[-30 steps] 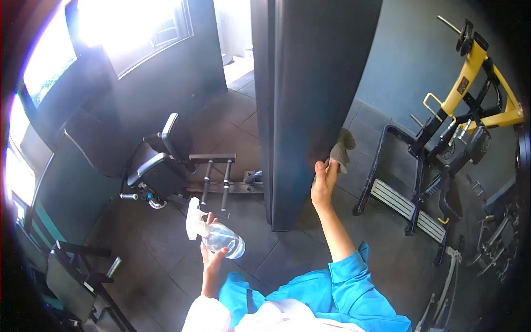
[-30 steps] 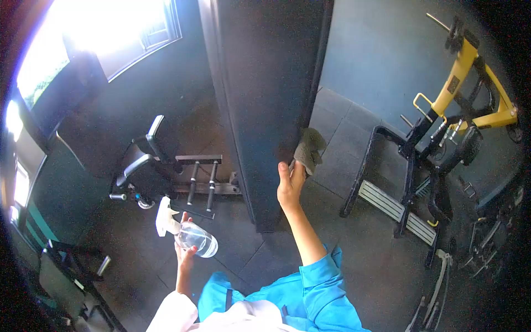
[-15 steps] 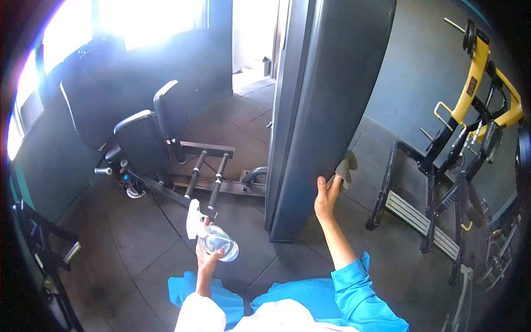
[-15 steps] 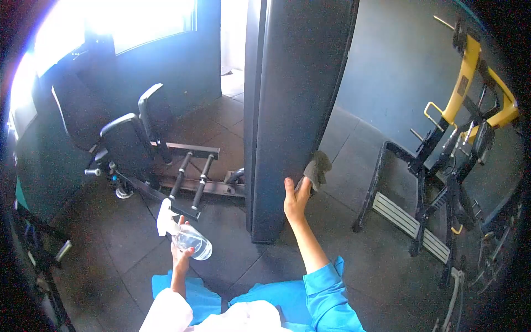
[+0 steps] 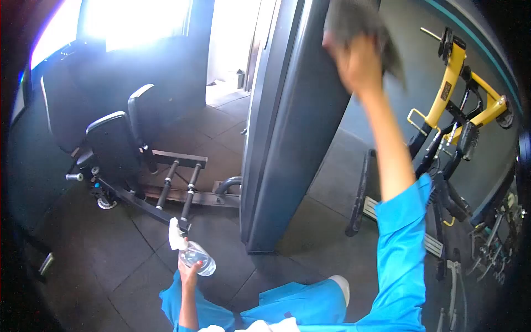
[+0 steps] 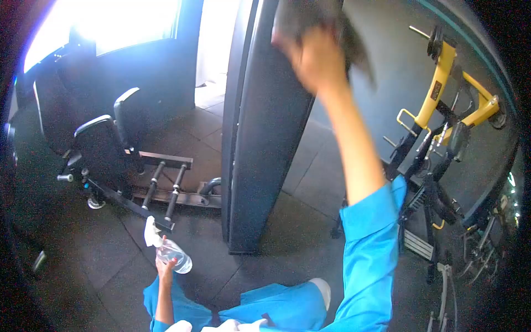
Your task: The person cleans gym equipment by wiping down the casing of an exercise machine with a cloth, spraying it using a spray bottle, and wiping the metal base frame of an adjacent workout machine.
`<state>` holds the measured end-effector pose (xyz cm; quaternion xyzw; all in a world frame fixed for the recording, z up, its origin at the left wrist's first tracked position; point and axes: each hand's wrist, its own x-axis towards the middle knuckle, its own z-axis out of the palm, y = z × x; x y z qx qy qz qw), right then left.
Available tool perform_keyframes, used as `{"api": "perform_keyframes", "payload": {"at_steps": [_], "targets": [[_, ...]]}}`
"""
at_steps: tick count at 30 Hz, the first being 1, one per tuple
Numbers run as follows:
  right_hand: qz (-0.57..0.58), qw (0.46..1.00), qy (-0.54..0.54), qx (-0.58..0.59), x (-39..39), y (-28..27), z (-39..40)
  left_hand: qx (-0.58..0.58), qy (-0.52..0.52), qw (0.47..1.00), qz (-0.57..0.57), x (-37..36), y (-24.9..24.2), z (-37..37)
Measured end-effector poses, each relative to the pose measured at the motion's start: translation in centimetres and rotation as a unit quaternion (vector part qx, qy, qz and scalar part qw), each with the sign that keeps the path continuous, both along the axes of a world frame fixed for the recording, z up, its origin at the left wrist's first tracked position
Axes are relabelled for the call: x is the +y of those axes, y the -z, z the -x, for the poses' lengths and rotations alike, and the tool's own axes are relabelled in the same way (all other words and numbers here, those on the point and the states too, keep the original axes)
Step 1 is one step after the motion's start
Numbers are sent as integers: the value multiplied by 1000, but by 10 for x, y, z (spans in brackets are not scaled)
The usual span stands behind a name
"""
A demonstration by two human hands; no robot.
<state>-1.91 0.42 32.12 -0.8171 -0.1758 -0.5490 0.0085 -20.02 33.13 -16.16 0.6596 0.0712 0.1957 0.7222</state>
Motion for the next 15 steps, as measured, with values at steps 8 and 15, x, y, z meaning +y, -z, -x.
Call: {"api": "perform_keyframes", "payload": {"at_steps": [8,15], "targets": [[158,935,-46,-313,21,-80,-13,0,22,999,27,-15,47,-21],[316,938,140,-24,16,247,36,46,37,998,16,-20,67,-17]]}}
